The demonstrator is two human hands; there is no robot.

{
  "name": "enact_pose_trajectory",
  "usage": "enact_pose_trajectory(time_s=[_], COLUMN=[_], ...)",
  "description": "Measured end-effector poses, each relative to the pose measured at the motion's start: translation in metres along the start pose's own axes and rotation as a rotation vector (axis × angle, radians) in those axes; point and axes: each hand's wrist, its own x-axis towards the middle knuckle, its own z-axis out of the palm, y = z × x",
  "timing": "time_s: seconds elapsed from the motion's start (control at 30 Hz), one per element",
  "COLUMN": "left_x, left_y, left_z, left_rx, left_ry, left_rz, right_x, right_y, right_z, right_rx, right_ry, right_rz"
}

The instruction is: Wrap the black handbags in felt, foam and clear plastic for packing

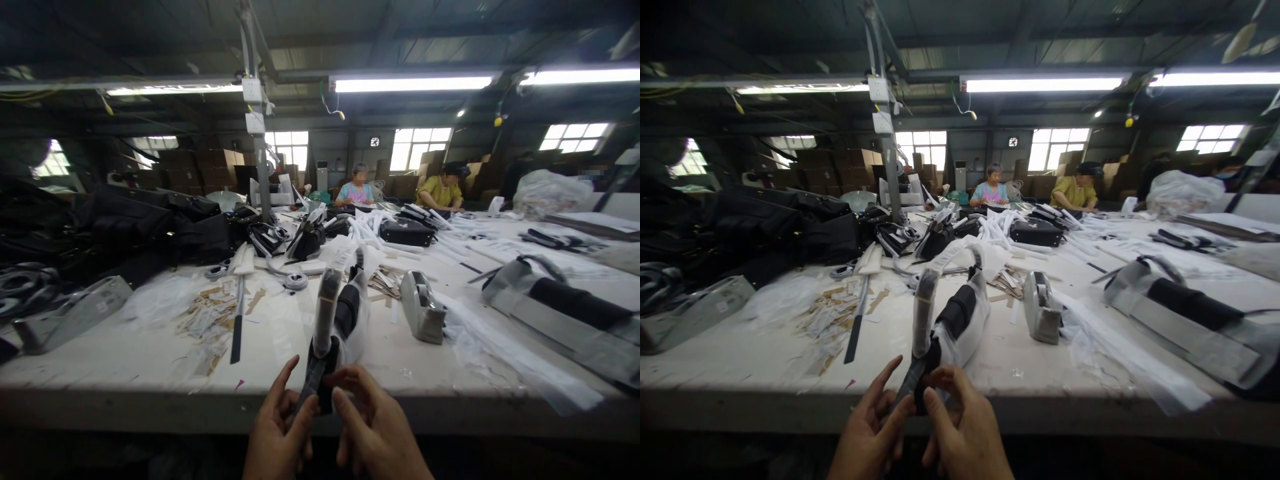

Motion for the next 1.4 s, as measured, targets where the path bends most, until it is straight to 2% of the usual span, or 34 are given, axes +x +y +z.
enact_pose_trajectory(time_s=[0.07,0.13,0.2,0.3,0.4,0.53,0.7,0.87,0.93,1.03,1.1,1.23,1.33,1.4], left_x=[0.001,0.001,0.001,-0.001,-0.003,0.006,0.046,0.083,0.085,0.073,0.061,0.043,0.043,0.049], left_y=[-0.002,-0.003,-0.003,-0.003,-0.001,0.006,0.021,0.031,0.030,0.024,0.017,0.001,-0.010,-0.016], left_z=[0.001,0.003,0.007,0.011,0.012,0.003,-0.023,-0.048,-0.053,-0.050,-0.042,-0.017,-0.001,0.004], left_rx=[0.019,0.037,0.053,0.092,0.140,0.205,0.252,0.491,0.540,0.454,0.394,0.358,0.278,0.255], left_ry=[0.005,0.009,-0.002,-0.037,-0.089,-0.107,0.071,0.279,0.332,0.210,0.111,0.027,-0.052,-0.097], left_rz=[0.005,0.016,0.033,0.080,0.148,0.253,0.348,0.574,0.590,0.440,0.344,0.235,0.158,0.121], right_x=[0.006,0.020,0.040,0.072,0.100,0.129,0.151,0.172,0.184,0.202,0.214,0.230,0.234,0.232], right_y=[-0.014,-0.039,-0.070,-0.122,-0.166,-0.205,-0.254,-0.299,-0.303,-0.295,-0.284,-0.260,-0.242,-0.231], right_z=[-0.018,-0.030,-0.035,-0.034,-0.032,-0.038,-0.052,-0.067,-0.071,-0.071,-0.070,-0.064,-0.060,-0.062], right_rx=[-0.112,-0.049,0.068,0.265,0.319,0.061,-0.187,-0.983,-1.195,-1.312,-1.359,-1.399,-1.393,-1.401], right_ry=[0.156,0.209,0.146,-0.022,-0.053,-0.079,-0.114,-0.064,-0.079,-0.158,-0.180,-0.200,-0.192,-0.206], right_rz=[-0.176,-0.307,-0.338,-0.268,-0.189,-0.167,-0.249,-0.504,-0.564,-0.672,-0.719,-0.783,-0.793,-0.778])
